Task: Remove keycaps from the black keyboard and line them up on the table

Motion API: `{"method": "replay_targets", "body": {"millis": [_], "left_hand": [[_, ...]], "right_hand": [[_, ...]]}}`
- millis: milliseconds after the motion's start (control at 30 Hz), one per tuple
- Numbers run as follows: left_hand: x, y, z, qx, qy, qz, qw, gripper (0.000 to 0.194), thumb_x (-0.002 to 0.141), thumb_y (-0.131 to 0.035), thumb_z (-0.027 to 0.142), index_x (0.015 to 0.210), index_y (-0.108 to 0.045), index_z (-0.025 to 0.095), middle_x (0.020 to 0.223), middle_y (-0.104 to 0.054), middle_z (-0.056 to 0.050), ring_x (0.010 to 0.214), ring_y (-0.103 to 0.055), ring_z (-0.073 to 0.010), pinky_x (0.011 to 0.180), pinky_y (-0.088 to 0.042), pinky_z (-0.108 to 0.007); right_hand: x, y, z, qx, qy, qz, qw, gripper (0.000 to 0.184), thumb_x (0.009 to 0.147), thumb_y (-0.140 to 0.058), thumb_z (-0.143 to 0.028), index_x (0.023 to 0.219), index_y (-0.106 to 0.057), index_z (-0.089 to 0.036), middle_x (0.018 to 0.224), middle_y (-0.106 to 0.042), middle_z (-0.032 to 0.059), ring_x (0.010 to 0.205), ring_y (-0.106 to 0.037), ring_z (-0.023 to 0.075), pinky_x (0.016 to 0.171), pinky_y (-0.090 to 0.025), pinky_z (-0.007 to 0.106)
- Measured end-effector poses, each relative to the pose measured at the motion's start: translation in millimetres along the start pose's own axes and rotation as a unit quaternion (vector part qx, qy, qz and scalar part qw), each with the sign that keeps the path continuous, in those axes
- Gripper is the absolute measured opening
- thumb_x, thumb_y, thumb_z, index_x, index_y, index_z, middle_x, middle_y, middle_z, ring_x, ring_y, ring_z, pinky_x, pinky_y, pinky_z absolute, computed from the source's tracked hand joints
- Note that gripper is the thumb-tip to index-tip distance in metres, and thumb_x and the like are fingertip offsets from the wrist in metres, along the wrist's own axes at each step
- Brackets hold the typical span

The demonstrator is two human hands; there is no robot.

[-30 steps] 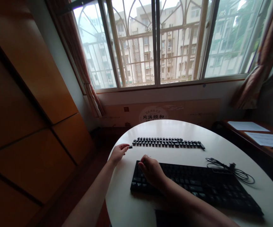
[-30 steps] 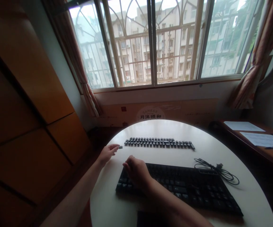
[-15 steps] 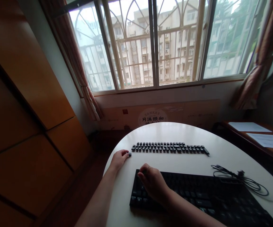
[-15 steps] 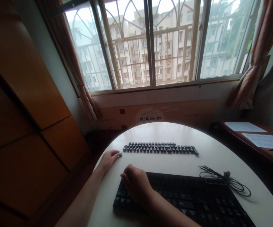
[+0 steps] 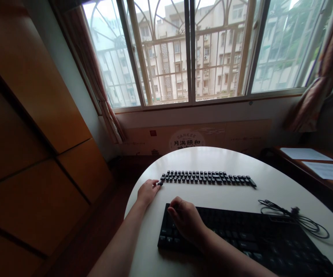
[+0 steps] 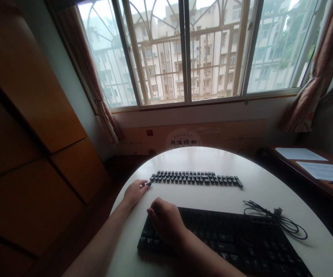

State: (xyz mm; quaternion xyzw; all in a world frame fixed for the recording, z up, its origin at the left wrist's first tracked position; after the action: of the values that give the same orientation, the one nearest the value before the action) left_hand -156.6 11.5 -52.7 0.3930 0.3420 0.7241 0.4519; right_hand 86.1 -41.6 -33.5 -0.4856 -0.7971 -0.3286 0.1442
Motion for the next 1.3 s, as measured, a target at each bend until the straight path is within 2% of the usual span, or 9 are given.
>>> {"method": "replay_targets", "body": {"millis": [200,500,600,733,900,1133,1300], "left_hand": [[0.4,-0.2,2.8,0.025,-0.014,0.002,1.000,0.017,0.086,-0.063,0.030,0.099,-0.073,0.025,0.096,-0.067,-0.002,0.082,-0.062,-0.0185,0.071,-0.042,-0.027],[-5.8,8.0,-0.1,0.026,-0.053,-0.021,0.998,0.017,0.087,-0.060,0.026,0.099,-0.072,0.023,0.102,-0.065,-0.004,0.085,-0.063,-0.0187,0.075,-0.045,-0.027],[-7.8,8.8,0.0,0.008,-0.056,-0.024,0.998,0.021,0.087,-0.060,0.028,0.104,-0.071,0.024,0.104,-0.065,-0.004,0.085,-0.063,-0.0191,0.077,-0.046,-0.028],[-9.4,10.2,3.7,-0.003,-0.077,-0.006,0.997,0.029,0.085,-0.060,0.027,0.112,-0.068,0.024,0.106,-0.064,-0.005,0.080,-0.062,-0.0180,0.078,-0.048,-0.029],[-9.8,10.3,9.5,-0.008,-0.112,0.013,0.994,0.018,0.084,-0.060,0.022,0.096,-0.073,0.024,0.099,-0.066,-0.003,0.073,-0.060,-0.0158,0.076,-0.048,-0.029],[-7.4,5.5,11.0,-0.015,-0.106,0.014,0.994,0.016,0.086,-0.060,0.026,0.094,-0.075,0.025,0.100,-0.069,-0.002,0.083,-0.064,-0.0187,0.083,-0.048,-0.030],[-2.7,1.5,12.4,0.007,-0.104,0.028,0.994,0.018,0.087,-0.060,0.023,0.096,-0.075,0.026,0.100,-0.070,-0.001,0.085,-0.065,-0.0191,0.080,-0.048,-0.029]], "right_hand": [[-0.3,0.5,-2.7,0.003,0.002,-0.002,1.000,0.025,0.095,-0.049,-0.040,0.082,-0.057,-0.020,0.060,-0.057,-0.0016,0.051,-0.047,0.0121,0.053,-0.037,0.021],[0.9,0.7,-3.5,0.001,0.007,0.002,1.000,0.022,0.093,-0.052,-0.037,0.081,-0.058,-0.020,0.059,-0.057,-0.0015,0.050,-0.049,0.0123,0.052,-0.037,0.020],[0.6,0.4,-2.9,0.000,0.009,0.001,1.000,0.021,0.093,-0.052,-0.036,0.081,-0.058,-0.020,0.058,-0.057,-0.0016,0.050,-0.048,0.0122,0.051,-0.036,0.020],[0.5,1.4,-3.4,0.003,0.012,-0.006,1.000,0.022,0.094,-0.051,-0.037,0.082,-0.058,-0.020,0.059,-0.057,-0.0018,0.049,-0.048,0.0119,0.052,-0.036,0.020],[1.3,3.2,-6.2,0.005,0.010,-0.011,1.000,0.024,0.094,-0.050,-0.038,0.081,-0.058,-0.020,0.058,-0.057,-0.0017,0.049,-0.048,0.0119,0.053,-0.036,0.021],[1.6,2.6,-6.5,-0.007,0.014,-0.012,1.000,0.023,0.094,-0.049,-0.036,0.081,-0.058,-0.020,0.058,-0.057,-0.0015,0.050,-0.049,0.0126,0.054,-0.037,0.021],[1.3,1.8,-5.1,-0.016,0.013,-0.008,1.000,0.024,0.094,-0.050,-0.038,0.081,-0.058,-0.020,0.057,-0.057,-0.0012,0.048,-0.049,0.0126,0.051,-0.036,0.021]]}}
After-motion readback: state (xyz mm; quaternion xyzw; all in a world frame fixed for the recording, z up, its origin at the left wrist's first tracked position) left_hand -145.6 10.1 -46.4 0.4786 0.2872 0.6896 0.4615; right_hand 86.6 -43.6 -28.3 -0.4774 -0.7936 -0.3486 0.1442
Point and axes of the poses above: each hand's wrist, its own x-axis towards the middle knuckle, its own y-axis out of the back of the hand, z = x × y, the point moved 2 cm from there along x, towards the middle knuckle
